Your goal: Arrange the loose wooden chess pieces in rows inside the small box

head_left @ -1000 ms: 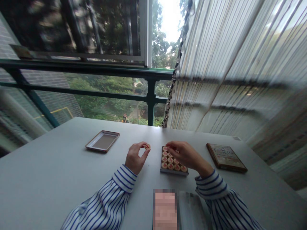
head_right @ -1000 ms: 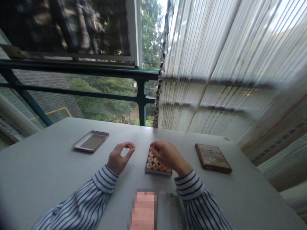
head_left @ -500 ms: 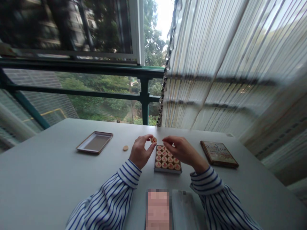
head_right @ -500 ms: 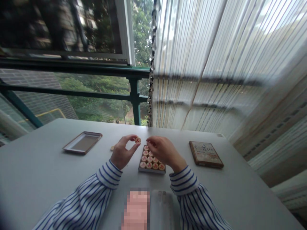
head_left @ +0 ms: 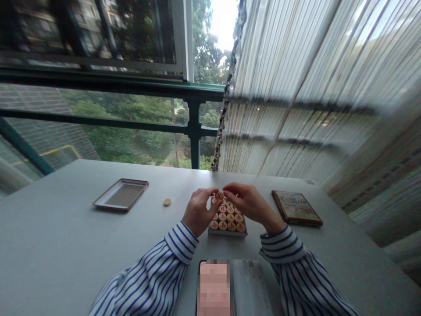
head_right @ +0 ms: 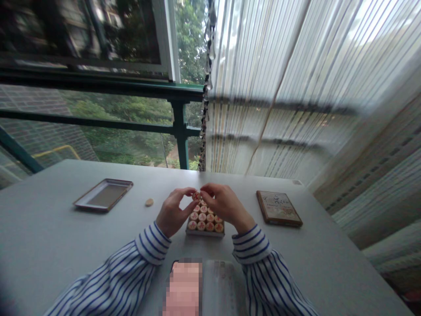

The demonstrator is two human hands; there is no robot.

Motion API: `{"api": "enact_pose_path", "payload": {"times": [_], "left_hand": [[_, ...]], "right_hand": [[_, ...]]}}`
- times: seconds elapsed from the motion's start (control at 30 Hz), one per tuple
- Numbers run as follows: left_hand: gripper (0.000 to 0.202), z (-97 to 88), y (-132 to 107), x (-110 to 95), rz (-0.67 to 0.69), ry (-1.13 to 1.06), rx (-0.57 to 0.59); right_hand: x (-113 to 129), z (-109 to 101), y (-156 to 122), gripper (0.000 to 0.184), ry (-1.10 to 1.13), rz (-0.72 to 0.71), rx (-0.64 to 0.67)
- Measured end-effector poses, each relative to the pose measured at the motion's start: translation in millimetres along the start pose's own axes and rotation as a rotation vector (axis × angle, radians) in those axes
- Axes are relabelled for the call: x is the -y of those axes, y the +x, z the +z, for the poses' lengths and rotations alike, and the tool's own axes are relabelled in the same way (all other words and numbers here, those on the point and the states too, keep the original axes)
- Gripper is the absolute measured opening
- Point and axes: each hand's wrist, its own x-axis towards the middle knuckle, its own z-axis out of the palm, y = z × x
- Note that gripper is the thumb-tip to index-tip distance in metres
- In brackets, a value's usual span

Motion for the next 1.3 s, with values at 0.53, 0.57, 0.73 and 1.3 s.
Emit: {"api": "enact_pose_path", "payload": {"times": [0.53,0.57,0.73,1.3], "left_hand": [[0.025,1.7,-1,0,0.031,-0.009,0.016],[0.026,1.7,-1,0,0.027,-0.013,0.017],[0.03,1.7,0,-2,-0.066,-0.093,0.039],[0.026,0.3,10,-9,-0.752,-0.86,0.141]], "right_hand": [[-8,4,-1,0.022,0.171,0.027,0.082],[-8,4,-1,0.022,0.177,0.029,0.083],[-11,2,-2,0.02,0.164,0.024,0.068],[-14,1,-3,0.022,0.124,0.031,0.065]]}}
